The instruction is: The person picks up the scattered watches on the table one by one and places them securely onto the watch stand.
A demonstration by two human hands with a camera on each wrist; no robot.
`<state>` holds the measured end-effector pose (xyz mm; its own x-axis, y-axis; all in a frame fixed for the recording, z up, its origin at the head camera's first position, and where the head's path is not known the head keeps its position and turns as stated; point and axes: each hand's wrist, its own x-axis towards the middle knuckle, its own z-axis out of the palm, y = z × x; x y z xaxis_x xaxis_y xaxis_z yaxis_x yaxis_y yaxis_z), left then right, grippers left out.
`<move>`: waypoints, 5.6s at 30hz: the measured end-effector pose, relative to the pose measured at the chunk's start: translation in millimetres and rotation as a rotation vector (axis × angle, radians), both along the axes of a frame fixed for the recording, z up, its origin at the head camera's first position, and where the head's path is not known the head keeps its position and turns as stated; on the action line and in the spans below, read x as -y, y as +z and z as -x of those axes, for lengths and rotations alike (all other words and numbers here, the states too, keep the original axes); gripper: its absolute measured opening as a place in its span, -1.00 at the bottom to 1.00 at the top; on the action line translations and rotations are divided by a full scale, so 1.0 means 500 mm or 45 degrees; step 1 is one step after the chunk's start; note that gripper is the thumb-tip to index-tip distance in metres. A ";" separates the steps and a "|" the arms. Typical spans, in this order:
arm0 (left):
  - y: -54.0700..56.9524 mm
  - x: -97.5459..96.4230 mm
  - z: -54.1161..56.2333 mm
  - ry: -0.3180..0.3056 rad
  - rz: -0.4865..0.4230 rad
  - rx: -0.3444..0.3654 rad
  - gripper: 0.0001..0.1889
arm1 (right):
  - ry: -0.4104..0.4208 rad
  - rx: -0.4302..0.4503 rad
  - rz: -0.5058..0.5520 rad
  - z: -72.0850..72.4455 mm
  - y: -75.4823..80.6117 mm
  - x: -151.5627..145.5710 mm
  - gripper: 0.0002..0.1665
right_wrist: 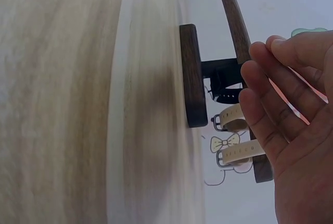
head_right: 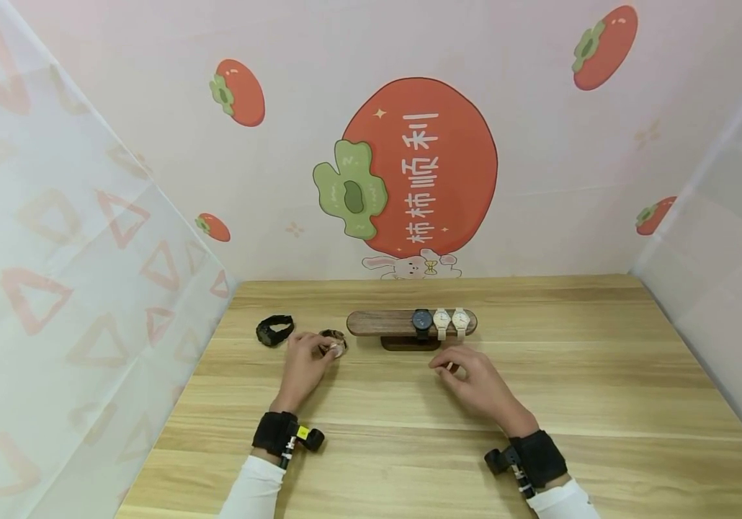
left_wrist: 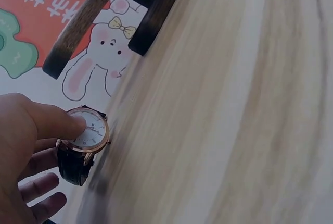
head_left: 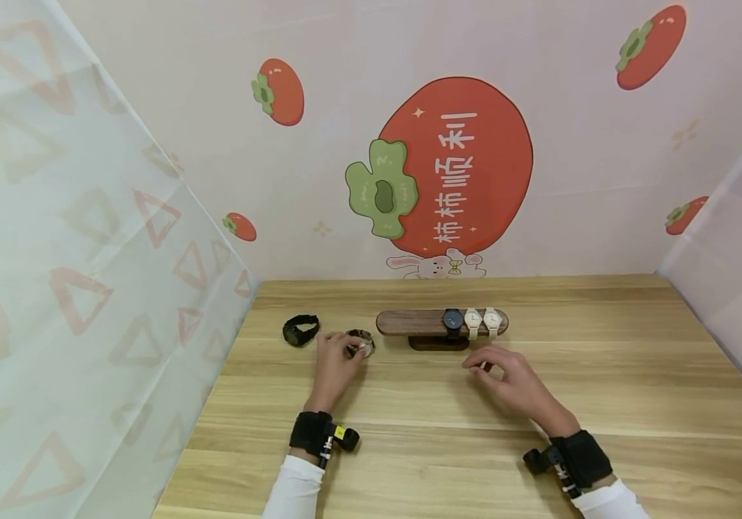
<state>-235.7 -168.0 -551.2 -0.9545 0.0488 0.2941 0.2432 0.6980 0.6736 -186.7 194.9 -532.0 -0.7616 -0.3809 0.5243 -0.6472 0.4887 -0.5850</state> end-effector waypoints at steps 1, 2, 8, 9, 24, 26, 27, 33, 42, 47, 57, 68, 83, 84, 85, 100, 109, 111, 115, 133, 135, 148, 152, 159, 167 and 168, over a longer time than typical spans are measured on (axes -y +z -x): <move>0.001 -0.003 -0.002 -0.009 -0.003 -0.003 -0.89 | 0.008 0.003 0.003 0.000 0.000 0.001 -0.72; 0.002 -0.007 -0.004 -0.019 -0.004 -0.002 -0.90 | 0.011 0.002 0.001 0.000 0.000 0.002 -0.72; 0.005 -0.028 -0.015 -0.082 -0.027 0.042 -0.88 | 0.019 0.008 0.003 -0.001 -0.002 0.005 -0.73; 0.004 -0.032 -0.017 -0.088 -0.023 0.047 -0.87 | 0.019 0.009 0.007 -0.001 -0.003 0.006 -0.72; 0.007 -0.092 -0.039 -0.190 -0.061 0.097 -0.80 | 0.032 0.043 -0.003 -0.001 -0.009 0.020 -0.73; 0.008 -0.100 -0.041 -0.210 -0.075 0.094 -0.81 | 0.026 0.053 -0.008 -0.001 -0.009 0.021 -0.74; 0.008 -0.103 -0.042 -0.221 -0.081 0.089 -0.81 | 0.021 0.055 -0.011 -0.002 -0.009 0.022 -0.74; 0.006 -0.123 -0.047 -0.250 -0.143 0.123 -0.80 | 0.001 0.055 -0.023 -0.002 -0.009 0.028 -0.74; 0.005 -0.151 -0.049 -0.286 -0.211 0.160 -0.76 | 0.006 0.119 -0.024 0.000 -0.002 0.042 -0.74; 0.005 -0.165 -0.052 -0.327 -0.270 0.172 -0.75 | 0.040 0.150 -0.001 0.004 -0.001 0.056 -0.71; 0.005 -0.187 -0.060 -0.406 -0.418 0.204 -0.66 | -0.020 0.237 -0.011 0.006 -0.003 0.073 -0.66; 0.013 -0.199 -0.068 -0.425 -0.525 0.233 -0.63 | -0.110 0.294 -0.023 0.006 -0.005 0.078 -0.63; 0.002 -0.218 -0.070 -0.435 -0.714 0.319 -0.75 | -0.234 0.240 -0.139 0.003 -0.016 0.101 -0.27; 0.001 -0.219 -0.071 -0.438 -0.717 0.320 -0.75 | -0.238 0.238 -0.142 0.003 -0.018 0.101 -0.26; 0.000 -0.220 -0.072 -0.436 -0.716 0.325 -0.75 | -0.240 0.232 -0.145 0.003 -0.019 0.101 -0.26; 0.003 -0.216 -0.069 -0.441 -0.719 0.355 -0.71 | -0.244 0.132 -0.176 0.005 -0.014 0.094 -0.28; 0.011 -0.201 -0.066 -0.475 -0.613 0.278 -0.72 | -0.193 0.099 -0.164 0.003 -0.011 0.086 -0.31; 0.010 -0.195 -0.063 -0.501 -0.565 0.240 -0.65 | -0.178 0.102 -0.164 0.003 -0.011 0.084 -0.31; 0.010 -0.185 -0.060 -0.575 -0.468 0.212 -0.44 | -0.151 0.118 -0.169 0.003 -0.008 0.080 -0.30; 0.005 -0.181 -0.056 -0.618 -0.420 0.266 -0.36 | -0.064 0.127 -0.124 0.006 -0.004 0.067 -0.29; 0.005 -0.181 -0.055 -0.622 -0.414 0.259 -0.37 | -0.058 0.126 -0.124 0.006 -0.005 0.066 -0.28; 0.007 -0.180 -0.050 -0.678 -0.326 0.144 -0.43 | -0.012 0.119 -0.127 0.009 0.005 0.055 -0.29; 0.006 -0.179 -0.051 -0.672 -0.316 0.141 -0.43 | 0.015 0.109 -0.116 0.009 0.010 0.046 -0.33; 0.011 -0.176 -0.048 -0.663 -0.319 0.107 -0.44 | 0.024 0.081 -0.036 0.028 0.033 0.006 -0.37; 0.010 -0.174 -0.045 -0.661 -0.322 0.099 -0.44 | -0.164 -0.060 0.007 0.063 0.065 -0.057 -0.38; 0.009 -0.173 -0.044 -0.659 -0.318 0.095 -0.44 | -0.185 -0.074 0.002 0.066 0.066 -0.064 -0.37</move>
